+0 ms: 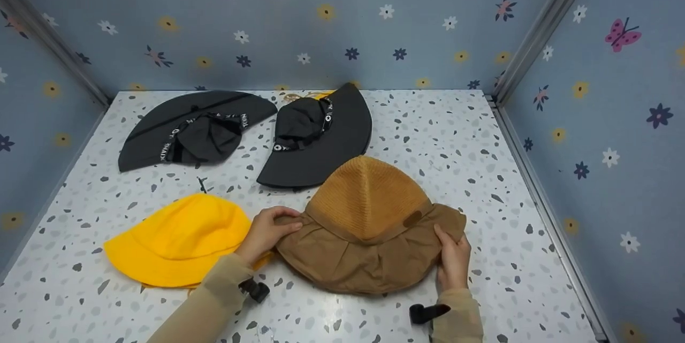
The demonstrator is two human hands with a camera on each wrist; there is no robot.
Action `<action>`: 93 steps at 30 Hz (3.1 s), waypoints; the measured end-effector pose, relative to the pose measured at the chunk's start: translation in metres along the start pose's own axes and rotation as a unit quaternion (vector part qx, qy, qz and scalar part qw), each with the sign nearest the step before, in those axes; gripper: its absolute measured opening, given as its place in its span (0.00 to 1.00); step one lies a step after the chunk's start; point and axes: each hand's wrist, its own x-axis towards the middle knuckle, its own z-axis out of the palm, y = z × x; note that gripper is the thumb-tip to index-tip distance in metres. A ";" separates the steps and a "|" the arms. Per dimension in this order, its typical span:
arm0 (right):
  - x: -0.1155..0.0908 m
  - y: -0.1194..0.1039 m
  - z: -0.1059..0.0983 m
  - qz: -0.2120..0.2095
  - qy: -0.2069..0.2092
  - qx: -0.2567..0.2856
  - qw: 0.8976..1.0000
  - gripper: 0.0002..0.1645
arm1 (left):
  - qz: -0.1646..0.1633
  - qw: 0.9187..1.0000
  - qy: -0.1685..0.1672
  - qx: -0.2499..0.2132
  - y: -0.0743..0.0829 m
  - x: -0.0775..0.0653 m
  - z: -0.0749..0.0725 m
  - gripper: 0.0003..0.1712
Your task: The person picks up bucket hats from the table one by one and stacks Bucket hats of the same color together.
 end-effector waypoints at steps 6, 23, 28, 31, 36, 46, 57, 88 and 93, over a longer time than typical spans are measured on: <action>0.002 0.000 0.001 0.000 0.007 -0.022 1.000 0.25 | -0.001 1.000 0.001 0.000 -0.001 0.001 0.001 0.10; 0.004 -0.005 0.003 0.000 0.013 -0.041 0.999 0.23 | 0.011 1.000 -0.002 0.018 0.001 -0.001 0.002 0.10; 0.004 -0.005 0.004 0.000 0.012 -0.037 0.999 0.22 | 0.016 1.000 -0.002 0.013 0.000 0.000 0.002 0.10; 0.005 -0.005 0.004 -0.002 0.016 -0.034 0.999 0.21 | 0.022 1.000 -0.002 0.016 -0.001 0.000 0.002 0.10; 0.005 -0.004 0.003 -0.002 0.019 -0.027 0.999 0.20 | 0.019 1.000 -0.003 0.015 0.000 -0.001 0.002 0.11; 0.002 -0.003 0.000 0.016 0.023 -0.024 0.999 0.23 | 0.011 1.000 -0.025 0.005 0.003 0.001 -0.003 0.12; 0.002 -0.005 -0.001 0.017 0.011 0.006 1.000 0.22 | 0.004 0.997 -0.026 0.077 0.027 0.006 -0.030 0.08; 0.002 -0.009 -0.002 0.041 0.006 0.017 0.999 0.28 | -0.239 0.906 0.076 -0.342 0.012 0.074 -0.045 0.36; 0.002 -0.007 -0.002 0.046 0.007 0.020 0.999 0.26 | -0.243 0.903 0.090 -0.343 0.013 0.076 -0.038 0.42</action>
